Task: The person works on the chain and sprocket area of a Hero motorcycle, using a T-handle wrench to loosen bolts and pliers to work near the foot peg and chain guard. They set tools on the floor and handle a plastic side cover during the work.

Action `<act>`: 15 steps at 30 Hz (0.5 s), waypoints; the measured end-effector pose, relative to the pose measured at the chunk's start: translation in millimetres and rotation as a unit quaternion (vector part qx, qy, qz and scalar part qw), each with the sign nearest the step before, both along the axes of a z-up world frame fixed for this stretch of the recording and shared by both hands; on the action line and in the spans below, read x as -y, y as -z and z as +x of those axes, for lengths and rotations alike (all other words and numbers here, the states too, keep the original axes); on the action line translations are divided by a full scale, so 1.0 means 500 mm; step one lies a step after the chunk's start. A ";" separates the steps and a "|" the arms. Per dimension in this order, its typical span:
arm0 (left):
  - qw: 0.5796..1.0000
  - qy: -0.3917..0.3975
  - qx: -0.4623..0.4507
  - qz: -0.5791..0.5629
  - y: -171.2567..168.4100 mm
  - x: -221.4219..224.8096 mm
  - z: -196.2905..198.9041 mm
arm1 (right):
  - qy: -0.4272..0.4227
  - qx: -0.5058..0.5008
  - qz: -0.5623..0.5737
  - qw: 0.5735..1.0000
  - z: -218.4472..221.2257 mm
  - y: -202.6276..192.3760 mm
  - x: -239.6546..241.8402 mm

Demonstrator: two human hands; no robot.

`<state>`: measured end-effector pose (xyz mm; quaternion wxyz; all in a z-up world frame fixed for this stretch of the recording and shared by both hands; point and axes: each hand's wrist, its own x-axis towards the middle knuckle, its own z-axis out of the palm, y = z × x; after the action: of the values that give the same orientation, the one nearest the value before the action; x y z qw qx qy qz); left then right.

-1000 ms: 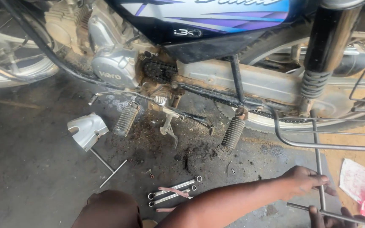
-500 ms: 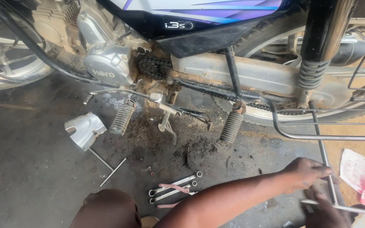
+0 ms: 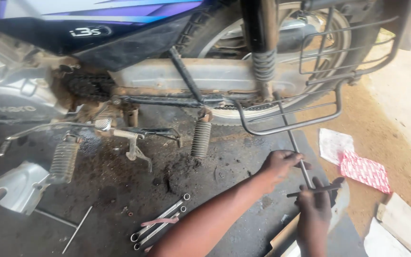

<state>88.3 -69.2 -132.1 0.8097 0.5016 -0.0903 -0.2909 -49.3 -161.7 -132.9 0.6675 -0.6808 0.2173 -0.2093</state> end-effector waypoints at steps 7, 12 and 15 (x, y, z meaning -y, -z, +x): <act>0.999 0.027 -0.004 -0.042 -0.008 -0.010 0.014 | -0.087 -0.089 -0.120 0.985 -0.048 0.056 -0.024; 0.998 0.044 -0.026 -0.043 0.033 0.015 0.021 | -0.100 -0.073 -0.304 0.944 -0.218 0.124 -0.025; 0.998 0.038 -0.008 -0.043 0.027 0.017 0.027 | -0.011 0.044 -0.457 0.888 -0.164 -0.003 -0.068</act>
<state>102.0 -77.6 -145.4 0.8196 0.4602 -0.1152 -0.3212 -131.1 -127.7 -131.4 0.2933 -0.9031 0.0601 -0.3079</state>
